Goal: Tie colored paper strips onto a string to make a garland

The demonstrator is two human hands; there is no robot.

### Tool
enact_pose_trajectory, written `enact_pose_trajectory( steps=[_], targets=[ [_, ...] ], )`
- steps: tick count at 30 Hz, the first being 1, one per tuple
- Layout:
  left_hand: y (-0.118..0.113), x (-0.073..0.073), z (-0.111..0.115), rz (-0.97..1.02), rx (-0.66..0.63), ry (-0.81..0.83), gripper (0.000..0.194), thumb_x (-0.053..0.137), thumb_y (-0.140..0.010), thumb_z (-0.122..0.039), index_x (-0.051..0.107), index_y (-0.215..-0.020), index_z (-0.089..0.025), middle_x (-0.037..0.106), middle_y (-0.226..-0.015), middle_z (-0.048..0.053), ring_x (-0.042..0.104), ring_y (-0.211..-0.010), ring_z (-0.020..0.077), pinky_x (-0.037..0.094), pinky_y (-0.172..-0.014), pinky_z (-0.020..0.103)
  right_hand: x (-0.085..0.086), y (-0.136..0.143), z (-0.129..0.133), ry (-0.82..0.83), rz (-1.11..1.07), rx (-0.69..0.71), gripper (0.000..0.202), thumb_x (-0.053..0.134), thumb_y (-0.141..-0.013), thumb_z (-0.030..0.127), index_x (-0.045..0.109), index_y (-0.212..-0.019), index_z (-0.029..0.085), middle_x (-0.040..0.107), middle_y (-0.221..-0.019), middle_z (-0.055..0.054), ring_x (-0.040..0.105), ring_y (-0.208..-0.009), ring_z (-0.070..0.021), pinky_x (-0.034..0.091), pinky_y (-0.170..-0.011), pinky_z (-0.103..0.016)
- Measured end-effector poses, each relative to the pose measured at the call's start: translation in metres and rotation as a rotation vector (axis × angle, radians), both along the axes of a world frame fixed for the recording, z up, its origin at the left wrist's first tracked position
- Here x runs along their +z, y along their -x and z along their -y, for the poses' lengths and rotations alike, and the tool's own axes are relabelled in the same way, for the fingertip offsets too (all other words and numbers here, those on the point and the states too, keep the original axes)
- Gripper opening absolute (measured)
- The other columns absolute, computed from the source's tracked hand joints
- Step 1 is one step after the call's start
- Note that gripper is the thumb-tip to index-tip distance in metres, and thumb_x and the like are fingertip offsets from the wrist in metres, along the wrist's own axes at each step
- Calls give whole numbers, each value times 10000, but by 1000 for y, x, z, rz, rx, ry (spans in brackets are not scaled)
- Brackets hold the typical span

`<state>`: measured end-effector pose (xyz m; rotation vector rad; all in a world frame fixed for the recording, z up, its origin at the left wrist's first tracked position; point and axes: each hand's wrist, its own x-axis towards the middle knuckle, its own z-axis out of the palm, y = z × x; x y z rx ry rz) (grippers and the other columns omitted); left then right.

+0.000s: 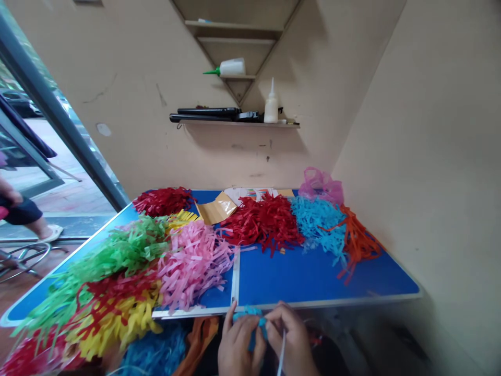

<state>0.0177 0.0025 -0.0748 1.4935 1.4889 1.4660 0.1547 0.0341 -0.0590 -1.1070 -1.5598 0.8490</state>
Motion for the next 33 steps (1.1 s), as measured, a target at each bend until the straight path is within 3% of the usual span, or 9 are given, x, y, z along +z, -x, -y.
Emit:
enact_pose_trajectory(
  steps=[3, 6, 8, 11, 13, 15, 23, 29, 33],
  targets=[
    [-1, 5, 3, 14, -23, 36, 95, 743, -748, -289, 791, -830, -299, 765, -864, 55, 694, -868, 246, 328, -1115, 427, -1, 0, 0, 225, -154, 89, 253, 595, -814, 407, 560, -682, 194, 456, -609, 35, 436, -568, -138, 393, -570, -250],
    [-2, 12, 2, 265, -125, 222, 170, 763, -735, -389, 756, -768, -222, 724, -794, 59, 660, -791, 225, 502, -817, 329, 1, -3, -1, 379, -262, 178, 307, 583, -833, 490, 558, -769, 191, 426, -623, 47, 419, -580, -134, 382, -567, -239],
    [0, 18, 0, 522, -175, 348, 262, 798, -694, -431, 724, -726, -182, 675, -700, 29, 616, -685, 172, 487, -675, 260, 6, -8, -3, 389, -241, 178, 334, 640, -799, 504, 582, -906, 193, 429, -658, 55, 435, -590, -132, 401, -588, -238],
    [3, 24, -4, 854, -150, 473, 342, 873, -598, -411, 740, -782, -155, 668, -689, 15, 603, -657, 127, 479, -660, 216, 17, -16, -5, 312, -92, 183, 379, 648, -828, 475, 600, -1093, 208, 548, -788, 14, 533, -699, -157, 449, -688, -258],
    [3, 25, -5, 1006, -121, 549, 428, 916, -528, -373, 753, -859, -156, 684, -702, 21, 625, -652, 122, 495, -650, 207, 23, -19, -7, 257, -14, 223, 311, 521, -925, 475, 660, -996, 206, 631, -856, -32, 587, -795, -187, 456, -767, -281],
    [2, 23, -6, 1096, -84, 616, 490, 938, -483, -341, 749, -901, -167, 675, -657, 9, 631, -593, 116, 504, -606, 204, 25, -21, -6, 229, 25, 229, 391, 438, -970, 481, 693, -870, 201, 684, -864, -57, 617, -840, -211, 450, -803, -293],
    [3, 13, -7, 1140, -207, 562, 342, 909, -570, -327, 717, -790, -148, 648, -641, -5, 613, -564, 93, 483, -575, 188, 29, -17, 2, 197, 97, 266, 499, 401, -980, 481, 639, -643, 200, 688, -676, -30, 627, -661, -186, 443, -671, -259],
    [2, 9, -9, 1125, -197, 576, 378, 929, -532, -326, 728, -791, -138, 649, -581, 3, 607, -544, 97, 465, -573, 187, 28, -14, 3, 140, 221, 270, 425, 426, -968, 345, 640, -636, 191, 686, -674, -18, 615, -635, -164, 404, -622, -241],
    [0, 7, -7, 1034, -220, 546, 354, 894, -586, -369, 726, -788, -133, 656, -591, 12, 587, -544, 99, 453, -566, 192, 25, -13, 2, 139, 256, 287, 441, 407, -988, 363, 648, -662, 190, 666, -672, -7, 585, -629, -148, 384, -617, -238]
  ],
)
